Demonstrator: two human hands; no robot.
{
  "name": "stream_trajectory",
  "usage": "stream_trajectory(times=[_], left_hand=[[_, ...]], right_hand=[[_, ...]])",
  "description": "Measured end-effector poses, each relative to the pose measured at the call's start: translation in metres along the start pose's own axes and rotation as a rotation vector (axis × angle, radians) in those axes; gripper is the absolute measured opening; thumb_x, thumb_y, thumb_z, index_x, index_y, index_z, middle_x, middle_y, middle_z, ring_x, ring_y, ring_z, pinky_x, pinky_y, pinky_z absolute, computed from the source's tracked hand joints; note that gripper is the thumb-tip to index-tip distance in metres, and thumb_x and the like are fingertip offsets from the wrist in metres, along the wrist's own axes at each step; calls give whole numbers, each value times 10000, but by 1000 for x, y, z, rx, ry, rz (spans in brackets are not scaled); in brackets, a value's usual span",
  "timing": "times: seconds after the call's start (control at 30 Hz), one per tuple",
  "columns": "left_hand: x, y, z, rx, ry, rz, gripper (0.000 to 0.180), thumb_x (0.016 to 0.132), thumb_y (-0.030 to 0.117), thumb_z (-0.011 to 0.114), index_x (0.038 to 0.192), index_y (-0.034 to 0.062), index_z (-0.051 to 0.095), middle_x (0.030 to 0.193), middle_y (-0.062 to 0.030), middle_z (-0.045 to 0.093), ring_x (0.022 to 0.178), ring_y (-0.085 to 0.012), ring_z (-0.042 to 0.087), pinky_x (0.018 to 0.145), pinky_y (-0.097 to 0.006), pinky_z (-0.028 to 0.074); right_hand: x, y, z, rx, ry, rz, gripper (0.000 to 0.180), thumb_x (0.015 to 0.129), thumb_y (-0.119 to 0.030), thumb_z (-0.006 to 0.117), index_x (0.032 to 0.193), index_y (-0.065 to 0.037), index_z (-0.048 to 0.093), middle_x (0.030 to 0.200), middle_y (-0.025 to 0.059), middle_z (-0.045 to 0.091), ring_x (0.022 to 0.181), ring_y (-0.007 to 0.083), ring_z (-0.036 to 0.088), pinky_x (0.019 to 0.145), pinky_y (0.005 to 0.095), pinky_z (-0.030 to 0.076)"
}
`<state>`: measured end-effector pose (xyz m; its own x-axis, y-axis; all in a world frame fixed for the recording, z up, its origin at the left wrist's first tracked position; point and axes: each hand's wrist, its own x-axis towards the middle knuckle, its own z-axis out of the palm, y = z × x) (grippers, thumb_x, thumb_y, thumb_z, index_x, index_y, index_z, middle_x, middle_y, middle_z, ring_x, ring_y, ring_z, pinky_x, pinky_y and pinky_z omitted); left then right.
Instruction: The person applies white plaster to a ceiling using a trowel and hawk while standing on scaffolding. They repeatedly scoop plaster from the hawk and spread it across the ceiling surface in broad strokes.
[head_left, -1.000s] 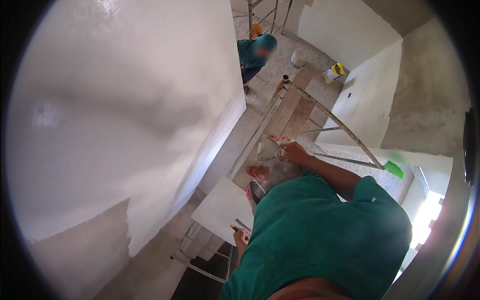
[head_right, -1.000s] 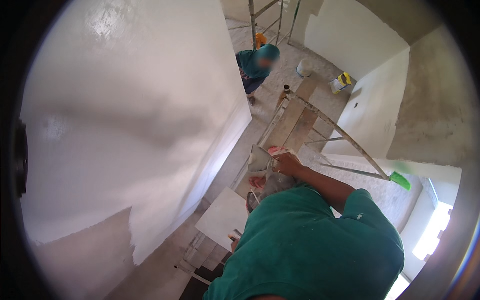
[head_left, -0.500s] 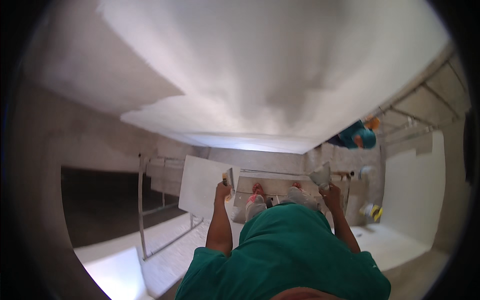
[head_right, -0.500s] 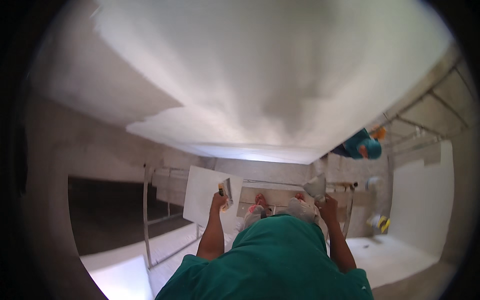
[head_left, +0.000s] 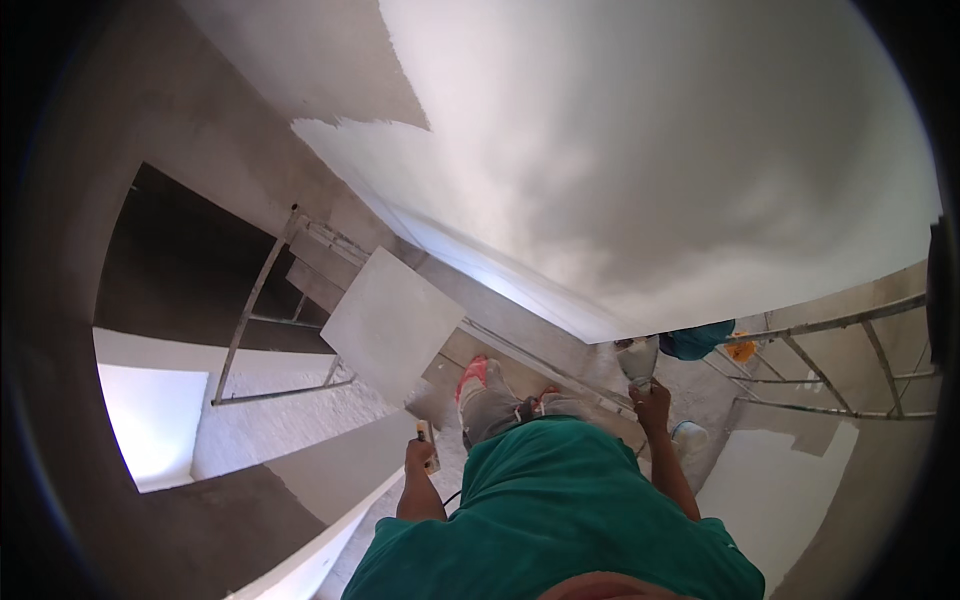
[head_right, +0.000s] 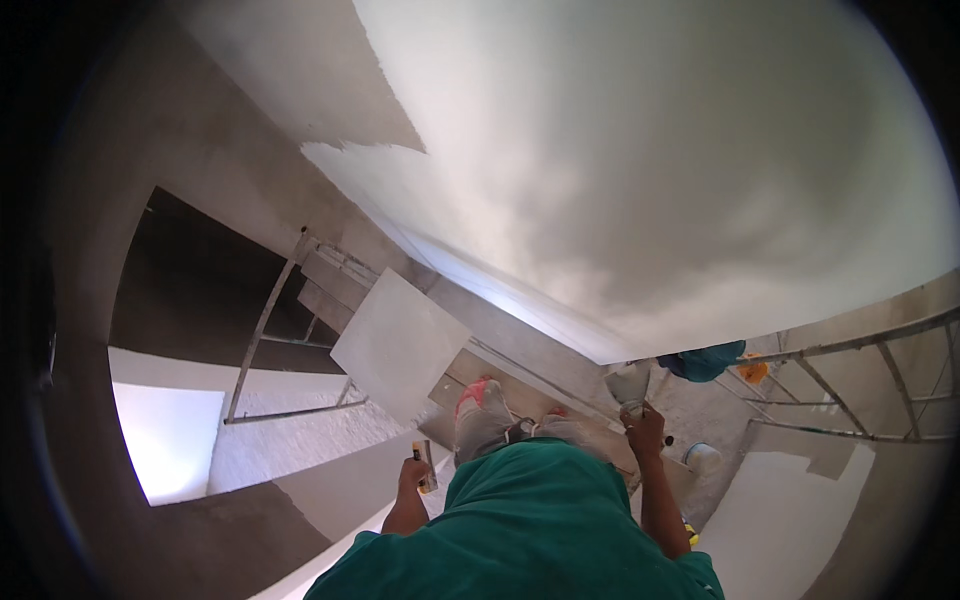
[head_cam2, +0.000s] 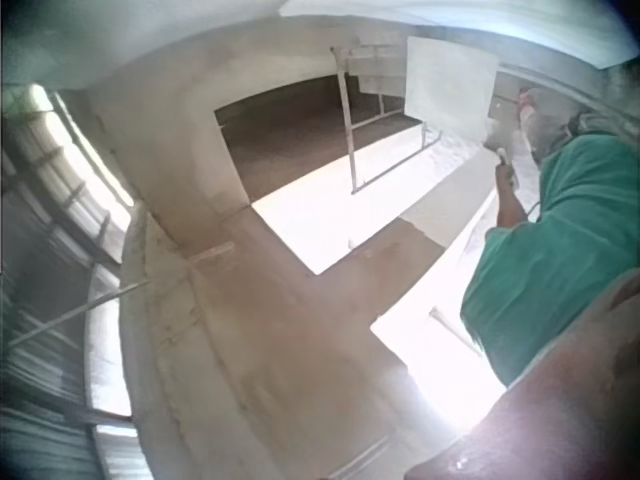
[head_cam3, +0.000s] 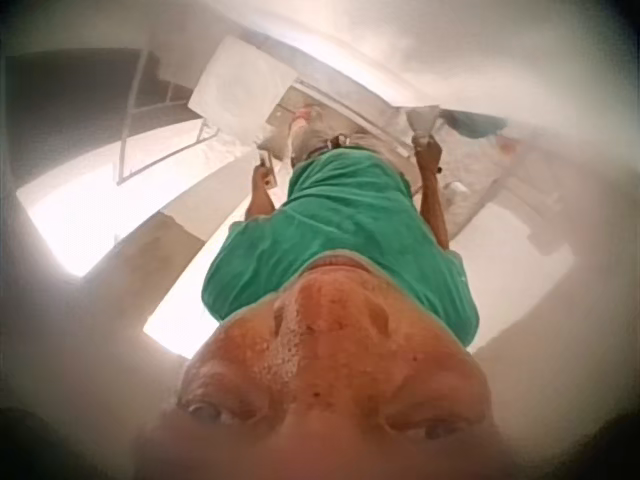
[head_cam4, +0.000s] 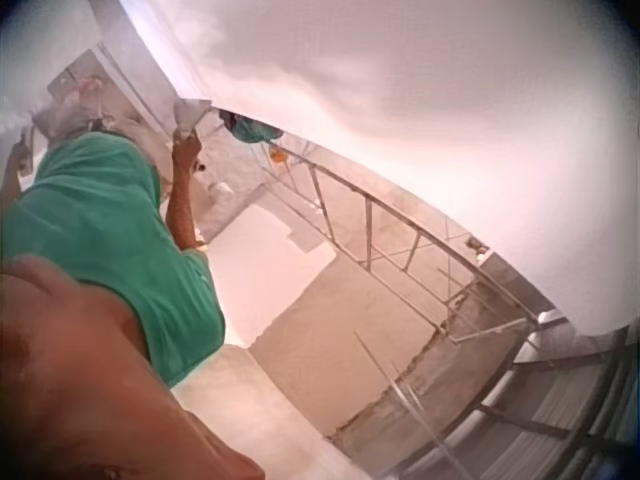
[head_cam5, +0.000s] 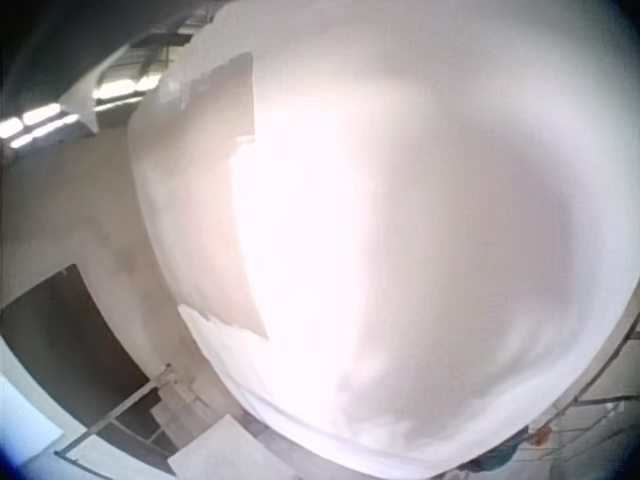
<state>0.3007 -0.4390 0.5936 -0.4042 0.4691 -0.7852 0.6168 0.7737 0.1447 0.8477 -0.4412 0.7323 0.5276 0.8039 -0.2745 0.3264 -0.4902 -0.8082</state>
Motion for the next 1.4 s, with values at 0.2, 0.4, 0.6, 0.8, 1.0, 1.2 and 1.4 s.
stream_trajectory(times=[0.2, 0.4, 0.6, 0.8, 1.0, 1.2, 1.4], left_hand=[[-35, 21, -4, -78, 16, 28, 357, 694, 149, 597, 974, -63, 659, 910, -271, 671, 837, -371, 684, 702, -443, 544], [47, 38, -15, 7, 76, 127, 359, 727, 161, 548, 982, -69, 652, 932, -303, 651, 900, -411, 657, 740, -465, 531], [105, 119, -37, -31, 101, 359, 373, 690, 182, 619, 987, -41, 653, 957, -282, 660, 947, -405, 644, 824, -448, 509], [146, 184, -67, -41, 53, 442, 373, 699, 183, 595, 999, -33, 642, 955, -280, 656, 947, -405, 640, 833, -458, 511], [173, 222, -95, 19, 27, 479, 344, 717, 159, 549, 1008, 7, 650, 987, -263, 655, 991, -401, 624, 855, -466, 498], [186, 233, -108, 123, -31, 509, 366, 712, 127, 528, 1044, 60, 666, 994, -230, 666, 964, -393, 632, 846, -443, 501], [189, 254, -112, 61, -2, 677, 450, 687, 93, 534, 1121, 41, 643, 1000, -230, 668, 967, -381, 637, 839, -420, 507]], right_hand=[[12, -4, 7, -48, 21, -64, 220, 750, -174, 693, 864, 9, 651, 620, 111, 611, 543, 185, 580, 544, 347, 452], [-3, -9, 17, -93, 164, -195, 156, 782, -153, 672, 788, -5, 622, 553, 61, 566, 471, 143, 534, 471, 312, 427], [-17, -25, 29, -44, 148, 42, 172, 803, -150, 670, 780, 10, 612, 558, 50, 574, 459, 119, 541, 432, 281, 421], [-19, -64, 65, -17, 192, 112, 170, 810, -137, 681, 786, 14, 608, 555, 35, 567, 452, 101, 526, 426, 268, 414], [-20, -99, 92, -33, 206, 158, 165, 791, -122, 692, 770, 12, 598, 550, 37, 558, 435, 101, 513, 404, 272, 402], [-21, -101, 106, 69, 282, 182, 142, 765, -110, 693, 787, 8, 617, 563, 37, 573, 432, 99, 518, 407, 272, 414], [-18, -103, 103, 106, 313, 133, 131, 758, -99, 671, 819, 10, 630, 587, 41, 594, 440, 103, 532, 421, 270, 432]])
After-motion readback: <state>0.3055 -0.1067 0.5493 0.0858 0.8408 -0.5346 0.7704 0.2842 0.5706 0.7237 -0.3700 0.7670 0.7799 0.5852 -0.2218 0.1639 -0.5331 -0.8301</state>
